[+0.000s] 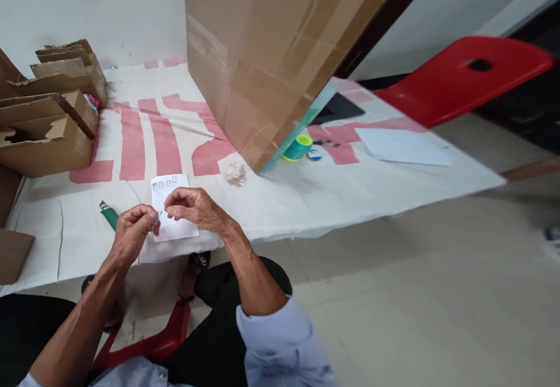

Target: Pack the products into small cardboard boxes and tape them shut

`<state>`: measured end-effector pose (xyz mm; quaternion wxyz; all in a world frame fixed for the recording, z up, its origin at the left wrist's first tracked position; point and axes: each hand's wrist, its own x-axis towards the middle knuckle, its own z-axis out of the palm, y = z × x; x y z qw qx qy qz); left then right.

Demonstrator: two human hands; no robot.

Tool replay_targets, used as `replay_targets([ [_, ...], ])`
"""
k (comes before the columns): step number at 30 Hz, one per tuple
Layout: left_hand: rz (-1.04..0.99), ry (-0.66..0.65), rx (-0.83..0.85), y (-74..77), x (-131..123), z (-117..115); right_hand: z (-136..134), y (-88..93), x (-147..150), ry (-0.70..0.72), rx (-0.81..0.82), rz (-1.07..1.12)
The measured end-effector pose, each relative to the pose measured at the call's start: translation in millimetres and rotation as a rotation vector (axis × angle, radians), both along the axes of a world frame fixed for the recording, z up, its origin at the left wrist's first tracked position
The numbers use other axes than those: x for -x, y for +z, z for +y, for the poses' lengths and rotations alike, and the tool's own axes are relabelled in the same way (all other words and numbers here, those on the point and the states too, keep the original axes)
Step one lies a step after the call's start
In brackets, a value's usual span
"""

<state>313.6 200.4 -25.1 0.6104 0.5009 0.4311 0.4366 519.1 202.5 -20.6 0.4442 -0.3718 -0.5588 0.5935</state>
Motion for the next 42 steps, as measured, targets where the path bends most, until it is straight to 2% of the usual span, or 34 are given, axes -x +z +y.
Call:
replay_targets([
  [4, 0.252, 0.081, -0.389, 4.2, -1, -5, 0, -2.4, 3, 0.048, 0.043, -0.036],
  [7, 0.282, 0.087, -0.516, 7.0, -3, -8, 0, -3.4, 5, 0.034, 0.039, -0.056],
  [14, 0.212, 0.139, -0.385, 6.3, -3, -10, 3, -2.3, 5, -0.001, 0.02, 0.001],
  [18, 0.212, 0.134, -0.43, 5.9, -6, -10, 2, -3.3, 7, 0.014, 0.059, 0.036],
  [25, 0.232, 0.137, -0.452, 4.6, -9, -10, 5, -7.6, 8, -0.011, 0.013, 0.039],
  [31, 0.2, 0.108, -0.379, -7.8, -11, -6, 10, -14.2, 5, -0.039, 0.001, -0.017],
  [34, 0.213, 0.061, -0.327, -19.5, -12, -3, 18, -24.0, -7, -0.202, -0.059, -0.19],
  [38, 0.298, -0.112, -0.289, -31.4, -13, 0, 42, -37.4, -27, -0.473, -0.204, -0.677],
  [40, 0.298, -0.151, -0.27, -35.0, -14, 1, 57, -40.3, -30, -0.495, -0.234, -0.859],
  [42, 0.287, -0.151, -0.262, -38.1, -14, 2, 72, -40.7, -28, -0.451, -0.239, -0.967],
])
